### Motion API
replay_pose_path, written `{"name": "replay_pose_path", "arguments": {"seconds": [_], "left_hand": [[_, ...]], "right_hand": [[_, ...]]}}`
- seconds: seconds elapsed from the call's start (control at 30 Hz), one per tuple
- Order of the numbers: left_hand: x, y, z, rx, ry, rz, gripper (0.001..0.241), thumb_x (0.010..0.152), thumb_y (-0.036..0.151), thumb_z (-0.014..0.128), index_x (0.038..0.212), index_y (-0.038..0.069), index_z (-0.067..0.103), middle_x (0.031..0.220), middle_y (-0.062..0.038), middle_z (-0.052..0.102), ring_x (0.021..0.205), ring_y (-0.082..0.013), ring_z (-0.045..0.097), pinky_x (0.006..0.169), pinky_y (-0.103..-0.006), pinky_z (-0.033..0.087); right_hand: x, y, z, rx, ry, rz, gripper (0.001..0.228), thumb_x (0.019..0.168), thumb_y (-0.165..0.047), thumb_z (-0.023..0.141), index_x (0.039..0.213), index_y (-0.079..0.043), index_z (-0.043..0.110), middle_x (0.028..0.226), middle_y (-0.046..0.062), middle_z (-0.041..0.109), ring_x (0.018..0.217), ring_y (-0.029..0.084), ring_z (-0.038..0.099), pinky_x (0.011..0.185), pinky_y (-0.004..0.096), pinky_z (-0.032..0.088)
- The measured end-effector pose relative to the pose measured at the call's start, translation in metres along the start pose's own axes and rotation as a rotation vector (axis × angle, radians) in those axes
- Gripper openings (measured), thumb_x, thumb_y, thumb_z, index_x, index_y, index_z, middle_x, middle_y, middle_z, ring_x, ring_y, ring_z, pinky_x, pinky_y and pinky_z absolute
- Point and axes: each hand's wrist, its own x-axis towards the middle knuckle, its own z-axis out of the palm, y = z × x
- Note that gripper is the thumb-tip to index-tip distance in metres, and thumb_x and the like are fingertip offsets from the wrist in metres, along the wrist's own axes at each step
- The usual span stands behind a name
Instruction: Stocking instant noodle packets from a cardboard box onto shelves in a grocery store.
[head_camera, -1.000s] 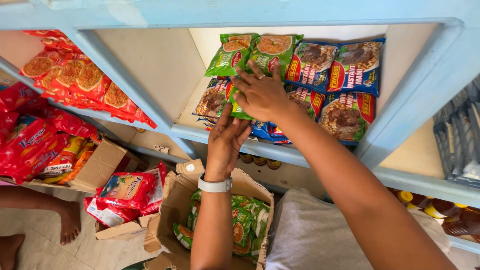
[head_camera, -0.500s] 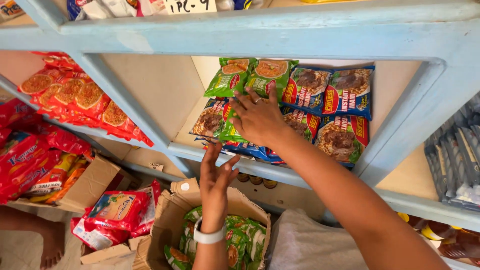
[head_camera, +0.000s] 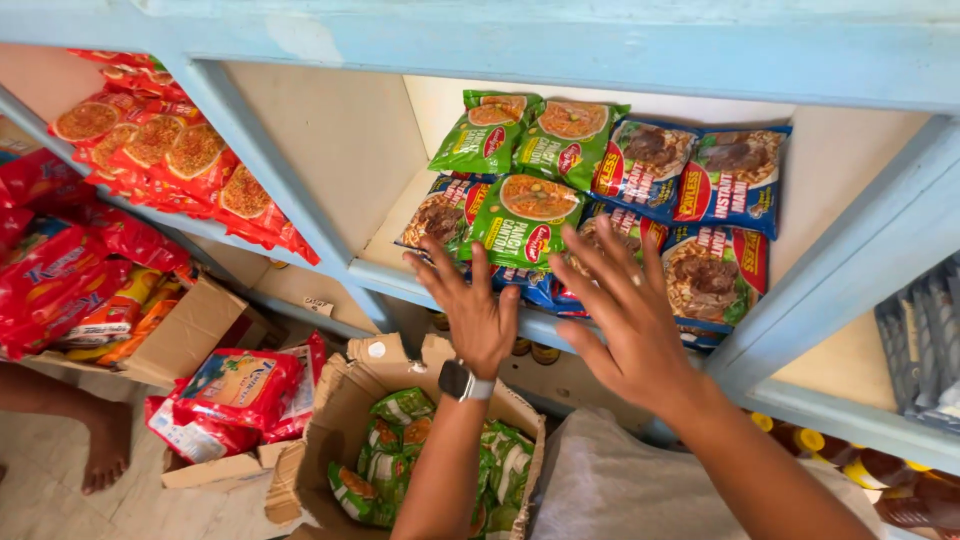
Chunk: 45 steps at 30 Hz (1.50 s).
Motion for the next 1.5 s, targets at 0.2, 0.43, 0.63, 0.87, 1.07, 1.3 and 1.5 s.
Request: {"name": "replay_pose_path", "arguments": {"seconds": [0.2, 0.43, 0.63, 0.87, 1.07, 1.3, 1.5], "left_hand": [[0.017, 0.001, 0.040, -0.121, 0.109, 0.054, 0.069, 0.112, 0.052, 0.043, 0.170, 0.033, 0.011, 0.176, -0.022, -0.005, 0.162, -0.0547, -0.006, 0.129, -0.0749, 0.004], [0.017, -0.003, 0.039, -0.111, 0.090, 0.055, 0.069, 0.114, 0.053, 0.041, 0.171, 0.031, 0.009, 0.178, -0.021, -0.005, 0.165, -0.0531, -0.004, 0.130, -0.0723, 0.006], [-0.002, -0.006, -0.003, -0.094, 0.038, 0.019, 0.070, 0.112, 0.057, 0.038, 0.171, 0.032, 0.009, 0.178, -0.019, -0.005, 0.162, -0.0515, -0.005, 0.131, -0.0696, 0.006], [-0.085, -0.076, -0.082, -0.220, 0.047, -0.219, 0.037, 0.114, 0.032, 0.043, 0.130, 0.006, 0.063, 0.120, -0.016, 0.070, 0.117, -0.0342, 0.065, 0.109, -0.0462, 0.048], [-0.179, -0.164, -0.073, 0.082, -0.016, -0.651, 0.038, 0.110, 0.029, 0.052, 0.094, 0.001, 0.073, 0.085, -0.016, 0.069, 0.084, -0.0336, 0.068, 0.081, -0.0445, 0.053], [-0.328, -0.216, -0.066, 0.661, -0.978, -0.881, 0.043, 0.088, 0.043, 0.064, 0.127, 0.025, 0.068, 0.149, -0.025, 0.045, 0.137, -0.0517, 0.034, 0.117, -0.0685, 0.012], [-0.381, -0.198, -0.043, 0.545, -1.187, -1.060, 0.060, 0.089, 0.042, 0.063, 0.147, 0.035, 0.050, 0.170, -0.028, -0.005, 0.151, -0.0573, 0.004, 0.114, -0.0613, 0.027]], "right_hand": [[-0.064, 0.003, -0.010, 0.088, 0.021, -0.085, 0.061, 0.107, -0.055, 0.035, 0.144, -0.013, 0.058, 0.160, 0.014, 0.044, 0.157, 0.038, 0.030, 0.128, 0.062, 0.012], [-0.087, -0.011, 0.032, 0.226, 0.032, -0.084, 0.068, 0.108, -0.061, 0.024, 0.139, -0.016, 0.063, 0.157, 0.015, 0.051, 0.156, 0.037, 0.034, 0.130, 0.060, 0.012], [-0.128, -0.048, 0.110, 0.487, -0.152, -0.067, 0.058, 0.109, -0.054, 0.034, 0.144, -0.017, 0.060, 0.162, 0.019, 0.042, 0.156, 0.040, 0.033, 0.129, 0.059, 0.014], [-0.202, -0.076, 0.164, 0.322, -0.769, 0.033, 0.029, 0.095, -0.037, 0.063, 0.086, -0.011, 0.074, 0.094, 0.006, 0.073, 0.094, 0.027, 0.065, 0.100, 0.047, 0.040], [-0.193, -0.076, 0.155, 0.321, -0.568, -0.070, 0.026, 0.093, -0.029, 0.063, 0.078, -0.010, 0.072, 0.078, 0.004, 0.068, 0.081, 0.024, 0.062, 0.084, 0.042, 0.040], [-0.194, -0.076, 0.153, 0.333, -0.526, -0.066, 0.023, 0.092, -0.028, 0.064, 0.080, -0.011, 0.073, 0.080, 0.003, 0.068, 0.082, 0.023, 0.062, 0.088, 0.043, 0.040], [-0.193, -0.081, 0.153, 0.320, -0.533, -0.065, 0.023, 0.093, -0.029, 0.063, 0.082, -0.010, 0.073, 0.080, 0.003, 0.068, 0.082, 0.023, 0.062, 0.089, 0.042, 0.040]]}}
